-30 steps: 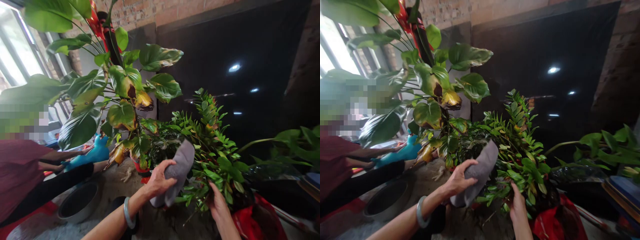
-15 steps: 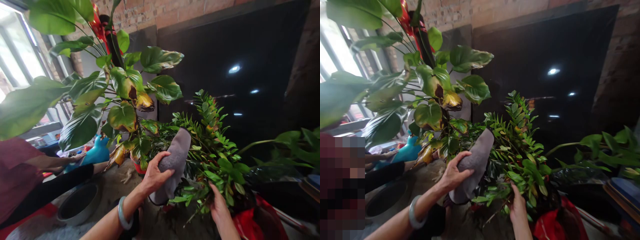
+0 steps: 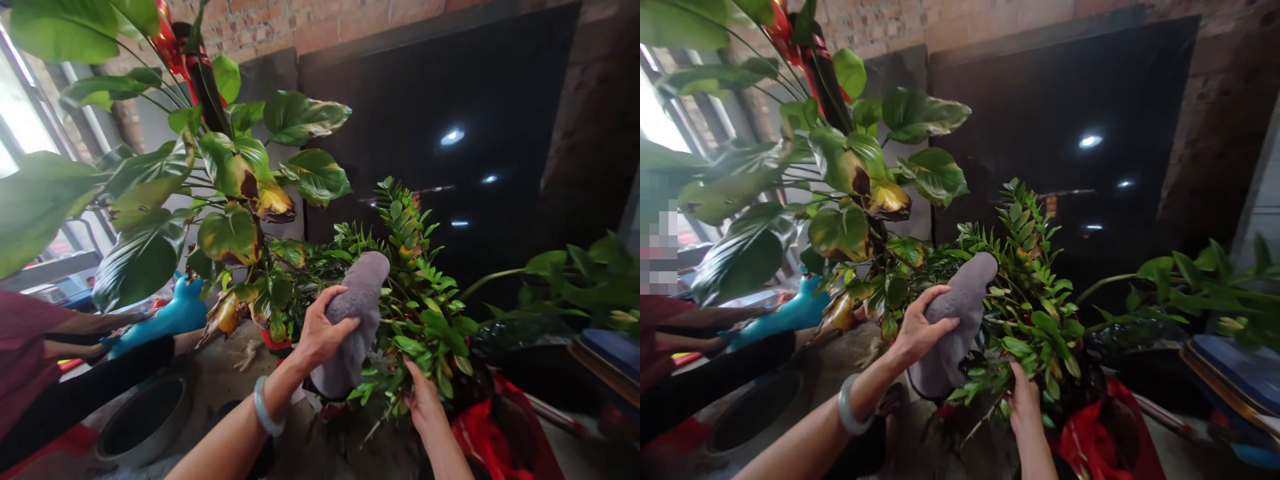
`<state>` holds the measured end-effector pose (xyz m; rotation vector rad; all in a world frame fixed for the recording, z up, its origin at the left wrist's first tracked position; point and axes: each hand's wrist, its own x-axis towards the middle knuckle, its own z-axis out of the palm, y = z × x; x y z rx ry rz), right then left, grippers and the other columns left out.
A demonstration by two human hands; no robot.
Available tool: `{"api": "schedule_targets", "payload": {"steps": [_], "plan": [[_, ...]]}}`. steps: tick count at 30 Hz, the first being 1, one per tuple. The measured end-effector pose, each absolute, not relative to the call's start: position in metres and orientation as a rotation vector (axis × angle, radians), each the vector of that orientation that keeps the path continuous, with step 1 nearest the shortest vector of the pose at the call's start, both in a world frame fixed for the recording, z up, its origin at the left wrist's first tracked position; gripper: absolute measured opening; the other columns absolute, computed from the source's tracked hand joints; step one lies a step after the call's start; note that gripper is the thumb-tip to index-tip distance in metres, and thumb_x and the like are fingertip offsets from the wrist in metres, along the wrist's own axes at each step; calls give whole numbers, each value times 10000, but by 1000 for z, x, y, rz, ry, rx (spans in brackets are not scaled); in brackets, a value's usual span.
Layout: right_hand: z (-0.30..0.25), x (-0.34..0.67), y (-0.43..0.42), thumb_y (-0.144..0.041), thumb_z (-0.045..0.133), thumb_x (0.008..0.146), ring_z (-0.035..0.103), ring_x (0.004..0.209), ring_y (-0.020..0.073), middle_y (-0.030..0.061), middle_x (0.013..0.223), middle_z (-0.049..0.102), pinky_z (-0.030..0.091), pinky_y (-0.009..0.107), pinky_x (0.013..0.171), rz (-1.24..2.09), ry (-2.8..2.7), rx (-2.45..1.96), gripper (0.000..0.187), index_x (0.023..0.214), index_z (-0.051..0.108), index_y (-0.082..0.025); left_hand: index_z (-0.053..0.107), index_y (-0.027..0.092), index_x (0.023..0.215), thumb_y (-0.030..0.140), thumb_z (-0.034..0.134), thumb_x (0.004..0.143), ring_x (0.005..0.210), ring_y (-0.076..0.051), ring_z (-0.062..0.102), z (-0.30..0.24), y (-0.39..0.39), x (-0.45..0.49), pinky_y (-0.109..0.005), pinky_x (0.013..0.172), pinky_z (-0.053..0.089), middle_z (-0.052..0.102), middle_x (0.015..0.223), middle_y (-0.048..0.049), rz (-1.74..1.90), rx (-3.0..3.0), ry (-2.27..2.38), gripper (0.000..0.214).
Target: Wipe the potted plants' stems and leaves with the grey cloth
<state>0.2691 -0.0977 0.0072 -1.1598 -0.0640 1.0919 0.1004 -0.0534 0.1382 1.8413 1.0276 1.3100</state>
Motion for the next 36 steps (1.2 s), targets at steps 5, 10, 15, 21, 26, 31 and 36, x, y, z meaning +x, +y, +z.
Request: {"api": "schedule_targets", "payload": {"steps": [5, 10, 15, 21, 26, 31, 36], "plan": [[2, 271, -99, -417, 785, 351, 582, 512, 202, -6, 502, 646, 422, 304, 461, 1085, -101, -1147, 376, 608, 621, -196, 631, 200, 1049, 163, 666, 565, 977, -227, 595, 111, -68, 104, -312, 885, 438, 665, 1071, -30, 783, 2109, 928, 487], [0, 276, -103, -424, 762, 384, 596, 530, 198, 7, 517, 659, 409, 284, 447, 1068, -86, -1161, 316, 529, 578, -210, 663, 225, 1036, 138, 657, 567, 980, -249, 611, 115, -82, 73, -340, 888, 439, 687, 1060, -32, 454, 2284, 917, 477], [8, 274, -102, -417, 776, 392, 607, 532, 215, 13, 574, 681, 433, 310, 465, 1088, -121, -1157, 418, 717, 647, -188, 635, 195, 1052, 155, 663, 583, 997, -222, 598, 145, -69, 104, -296, 905, 430, 670, 1074, -25, 1030, 2103, 965, 472], [-1, 273, -99, -440, 722, 425, 619, 635, 259, 22, 532, 636, 478, 368, 541, 1069, -141, -1155, 300, 596, 552, -260, 621, 210, 1103, 183, 688, 607, 1037, -217, 589, 136, -72, 151, -296, 937, 419, 651, 1139, -38, 924, 2195, 688, 502], [-9, 279, -105, -393, 762, 397, 586, 539, 225, 8, 493, 625, 428, 318, 448, 1066, -161, -1147, 285, 563, 583, -247, 662, 237, 1051, 151, 636, 588, 967, -252, 622, 115, -84, 103, -336, 866, 459, 693, 1053, -36, 510, 2398, 917, 472], [3, 279, -107, -389, 807, 403, 601, 496, 205, 8, 552, 676, 422, 288, 415, 1083, -168, -1154, 391, 700, 661, -181, 653, 222, 1032, 136, 621, 581, 960, -228, 627, 139, -82, 79, -316, 886, 457, 693, 1048, -22, 928, 2158, 1200, 461], [17, 271, -105, -401, 786, 378, 649, 588, 211, -24, 595, 700, 469, 291, 487, 1084, -154, -1061, 416, 726, 654, -214, 603, 192, 1098, 178, 636, 632, 1063, -219, 583, 144, -67, 106, -330, 962, 418, 641, 1149, -52, 1304, 2094, 1076, 468]]}}
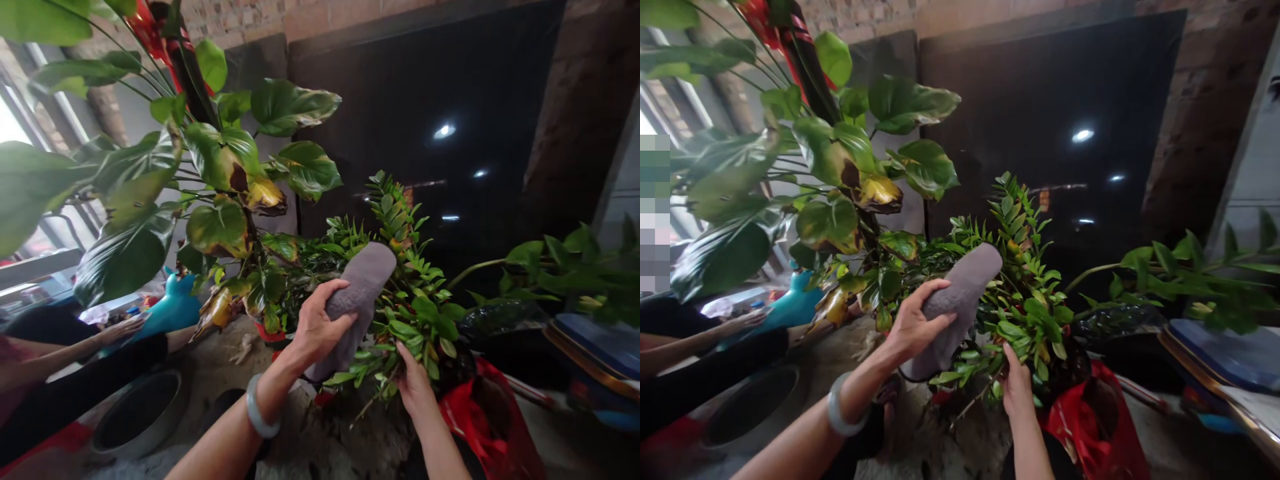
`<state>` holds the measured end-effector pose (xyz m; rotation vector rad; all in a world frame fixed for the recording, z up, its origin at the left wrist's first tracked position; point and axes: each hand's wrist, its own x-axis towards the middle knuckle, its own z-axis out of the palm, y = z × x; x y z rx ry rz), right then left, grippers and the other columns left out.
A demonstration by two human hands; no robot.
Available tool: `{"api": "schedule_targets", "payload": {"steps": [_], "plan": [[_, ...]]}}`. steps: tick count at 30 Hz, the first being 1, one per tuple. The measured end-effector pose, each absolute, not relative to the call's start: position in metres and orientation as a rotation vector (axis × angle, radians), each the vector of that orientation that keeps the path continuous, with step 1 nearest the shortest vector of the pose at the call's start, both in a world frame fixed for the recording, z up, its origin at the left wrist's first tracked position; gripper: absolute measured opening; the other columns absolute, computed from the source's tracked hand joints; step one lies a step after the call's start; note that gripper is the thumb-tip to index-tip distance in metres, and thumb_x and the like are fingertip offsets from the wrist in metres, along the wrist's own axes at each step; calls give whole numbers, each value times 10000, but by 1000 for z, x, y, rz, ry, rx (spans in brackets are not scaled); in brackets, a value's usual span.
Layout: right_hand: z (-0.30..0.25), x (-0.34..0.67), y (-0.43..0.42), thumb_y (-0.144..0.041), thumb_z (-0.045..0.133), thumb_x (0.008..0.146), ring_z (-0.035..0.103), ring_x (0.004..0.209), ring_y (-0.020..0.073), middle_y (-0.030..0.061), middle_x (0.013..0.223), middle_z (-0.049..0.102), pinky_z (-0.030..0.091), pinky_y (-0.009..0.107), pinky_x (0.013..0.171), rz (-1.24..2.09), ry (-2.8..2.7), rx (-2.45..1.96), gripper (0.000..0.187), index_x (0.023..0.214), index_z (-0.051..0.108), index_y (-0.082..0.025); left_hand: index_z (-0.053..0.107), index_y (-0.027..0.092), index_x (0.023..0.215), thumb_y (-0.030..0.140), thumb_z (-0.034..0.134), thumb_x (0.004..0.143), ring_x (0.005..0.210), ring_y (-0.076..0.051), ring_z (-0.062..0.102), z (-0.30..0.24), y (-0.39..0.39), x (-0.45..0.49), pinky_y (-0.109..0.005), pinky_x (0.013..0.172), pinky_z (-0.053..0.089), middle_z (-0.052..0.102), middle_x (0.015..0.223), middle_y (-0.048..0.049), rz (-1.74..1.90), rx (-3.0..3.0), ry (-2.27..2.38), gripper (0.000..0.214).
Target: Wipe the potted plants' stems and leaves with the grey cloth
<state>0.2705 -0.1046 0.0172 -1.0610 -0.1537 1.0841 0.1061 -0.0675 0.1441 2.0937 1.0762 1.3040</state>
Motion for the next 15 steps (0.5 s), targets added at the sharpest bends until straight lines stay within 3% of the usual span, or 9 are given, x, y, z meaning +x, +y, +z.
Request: {"api": "schedule_targets", "payload": {"steps": [7, 15], "plan": [[16, 269, -104, -382, 785, 392, 636, 567, 225, 4, 537, 673, 455, 307, 476, 1120, -118, -1080, 379, 678, 652, -172, 666, 222, 1012, 124, 653, 547, 1024, -252, 607, 97, -92, 81, -349, 924, 445, 689, 1093, -39, 599, 2140, 1078, 476], [21, 269, -107, -407, 798, 370, 636, 547, 217, -12, 548, 679, 462, 303, 466, 1115, -135, -1099, 443, 718, 638, -185, 595, 201, 1104, 250, 626, 649, 1050, -220, 576, 138, -70, 71, -314, 942, 415, 639, 1136, -25, 1248, 1914, 1171, 459]]}}
